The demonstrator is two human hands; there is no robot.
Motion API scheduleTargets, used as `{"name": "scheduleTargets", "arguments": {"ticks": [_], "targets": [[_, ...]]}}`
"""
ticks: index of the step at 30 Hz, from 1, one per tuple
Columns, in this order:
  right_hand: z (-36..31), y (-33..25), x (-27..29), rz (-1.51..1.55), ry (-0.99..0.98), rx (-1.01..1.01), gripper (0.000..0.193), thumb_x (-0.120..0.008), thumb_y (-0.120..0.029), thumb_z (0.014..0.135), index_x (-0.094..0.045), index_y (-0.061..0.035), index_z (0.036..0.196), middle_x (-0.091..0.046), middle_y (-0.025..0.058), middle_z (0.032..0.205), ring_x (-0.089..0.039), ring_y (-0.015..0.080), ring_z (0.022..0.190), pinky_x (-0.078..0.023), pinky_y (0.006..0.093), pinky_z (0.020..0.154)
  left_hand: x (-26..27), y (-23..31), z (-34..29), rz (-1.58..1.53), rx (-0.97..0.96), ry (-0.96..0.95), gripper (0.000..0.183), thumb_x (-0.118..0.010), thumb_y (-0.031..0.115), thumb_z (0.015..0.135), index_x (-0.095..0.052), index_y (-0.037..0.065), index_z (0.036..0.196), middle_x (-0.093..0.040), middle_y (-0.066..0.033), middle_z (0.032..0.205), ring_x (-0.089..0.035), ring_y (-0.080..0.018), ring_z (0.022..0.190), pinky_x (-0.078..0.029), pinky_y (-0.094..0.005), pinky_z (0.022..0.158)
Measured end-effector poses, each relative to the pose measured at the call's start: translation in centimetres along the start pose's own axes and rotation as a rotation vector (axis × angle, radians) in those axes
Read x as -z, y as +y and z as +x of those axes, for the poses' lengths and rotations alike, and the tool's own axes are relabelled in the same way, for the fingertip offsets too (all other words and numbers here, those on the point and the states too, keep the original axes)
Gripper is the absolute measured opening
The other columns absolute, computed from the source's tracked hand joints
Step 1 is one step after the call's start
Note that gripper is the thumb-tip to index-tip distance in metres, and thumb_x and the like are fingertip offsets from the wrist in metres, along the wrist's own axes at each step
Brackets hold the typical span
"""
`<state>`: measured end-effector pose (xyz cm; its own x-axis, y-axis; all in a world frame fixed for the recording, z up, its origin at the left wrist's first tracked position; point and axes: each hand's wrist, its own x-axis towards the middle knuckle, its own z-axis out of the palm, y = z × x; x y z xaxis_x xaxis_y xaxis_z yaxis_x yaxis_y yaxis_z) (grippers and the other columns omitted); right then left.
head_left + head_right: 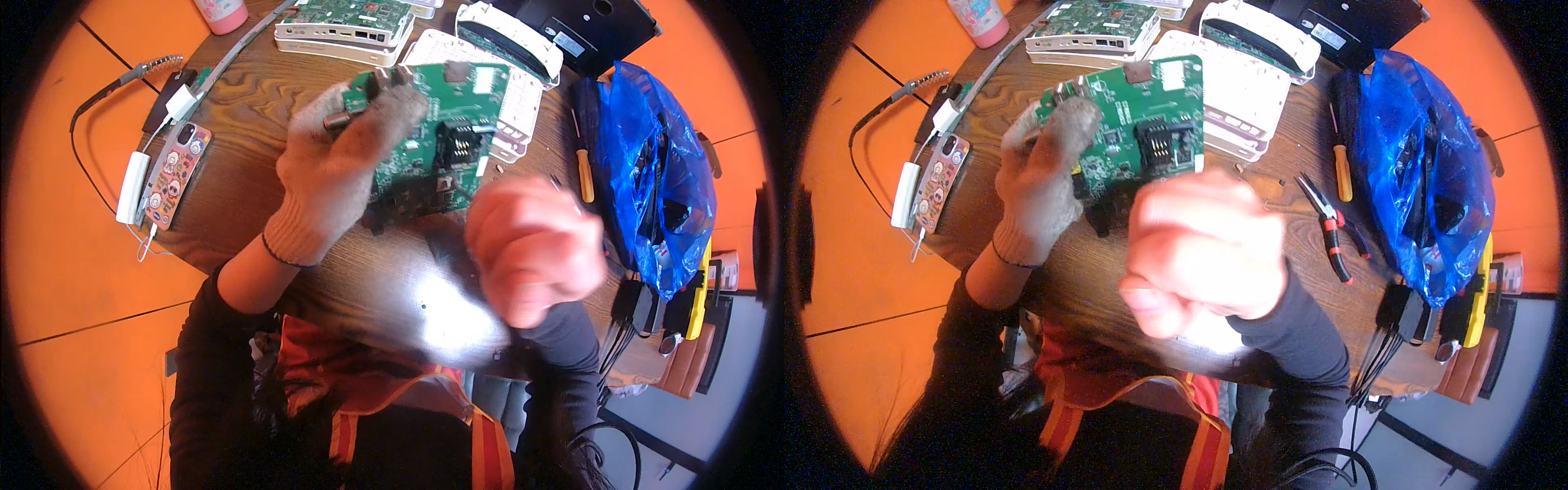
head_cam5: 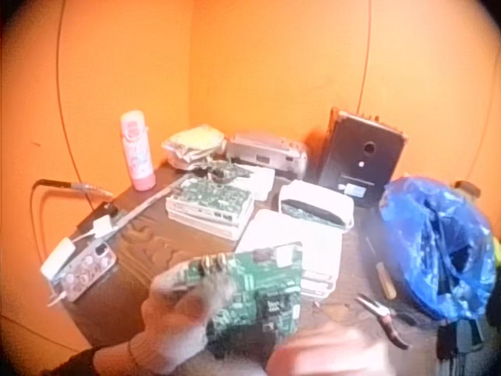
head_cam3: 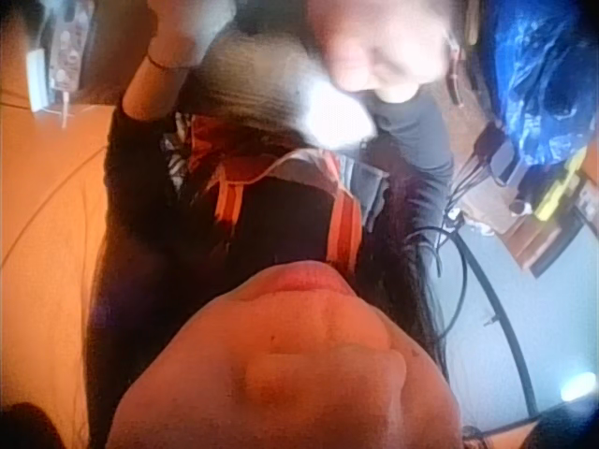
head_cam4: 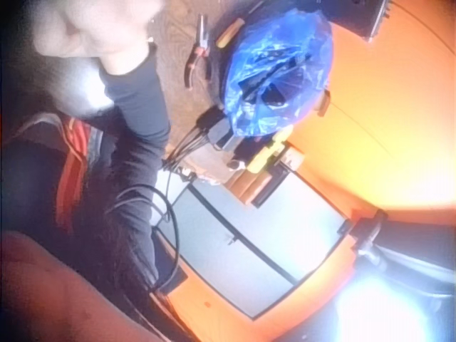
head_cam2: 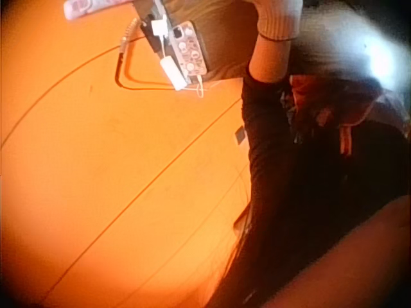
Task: The person uses pliers and a screwdriver to remove components from a green circuit board. They repeatedly pry and pull parts off, place them on the table, and briefly wipe their hands with a tissue before continuing the removal.
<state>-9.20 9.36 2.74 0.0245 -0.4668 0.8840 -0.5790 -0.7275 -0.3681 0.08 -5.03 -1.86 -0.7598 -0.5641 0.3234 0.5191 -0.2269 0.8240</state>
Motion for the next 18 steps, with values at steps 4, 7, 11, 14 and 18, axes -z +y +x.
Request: {"name": "scheduleTargets", "arguments": {"ticks": [4,7,11,14,18], "targets": [[-1.8,0.5,-0.2,0.049,-0.085,0.033,0.033,-0.055,-0.026,0.093,-0.05,-0.0021,0.071,-0.048,0.0038,0.054,-0.05,0.0175,0.043,-0.045,0.0304,0.04,-0.3,0.0,0.3,0.271,-0.037,0.081,0.022,-0.064,0.015,0.086,-0.066,0.0,0.102,-0.068,-0.0065,0.093,-0.064,-0.0104,0.085,-0.051,-0.0213,0.075],[-2.0,0.1,1.0,0.006,-0.011,0.04,0.039,-0.052,-0.033,0.094,-0.048,-0.0037,0.068,-0.049,0.0028,0.054,-0.051,0.017,0.044,-0.045,0.0302,0.04,-0.4,-0.4,0.7,0.047,0.101,0.113,0.021,-0.063,0.016,0.087,-0.066,0.001,0.102,-0.067,-0.0058,0.094,-0.064,-0.0096,0.085,-0.052,-0.0192,0.073],[-0.9,-0.8,3.2,0.02,0.225,-0.04,0.037,-0.042,-0.031,0.096,-0.04,-0.0112,0.064,-0.043,0.0016,0.05,-0.041,0.0142,0.038,-0.033,0.0257,0.038,-0.1,-0.4,1.2,-0.029,0.216,0.103,0.027,-0.061,0.02,0.089,-0.062,0.001,0.107,-0.066,-0.009,0.096,-0.066,-0.0124,0.08,-0.055,-0.0229,0.067],[0.2,-1.1,4.6,0.158,0.382,-0.061,0.038,-0.034,-0.03,0.097,-0.033,-0.0153,0.062,-0.039,0.0007,0.049,-0.036,0.0112,0.038,-0.028,0.0244,0.038,-0.1,-0.4,1.4,-0.125,0.293,0.098,0.03,-0.059,0.02,0.09,-0.058,0.001,0.113,-0.066,-0.0105,0.096,-0.067,-0.0148,0.08,-0.057,-0.0251,0.066],[1.2,-1.3,6.3,0.226,0.5,-0.211,0.037,-0.037,-0.032,0.096,-0.033,-0.0153,0.064,-0.035,-0.0006,0.052,-0.031,0.0112,0.04,-0.024,0.0231,0.038,-0.4,-0.2,1.6,-0.166,0.308,-0.023,0.038,-0.058,0.02,0.09,-0.05,0.001,0.122,-0.066,-0.0115,0.095,-0.068,-0.0178,0.085,-0.059,-0.0279,0.067]]}}
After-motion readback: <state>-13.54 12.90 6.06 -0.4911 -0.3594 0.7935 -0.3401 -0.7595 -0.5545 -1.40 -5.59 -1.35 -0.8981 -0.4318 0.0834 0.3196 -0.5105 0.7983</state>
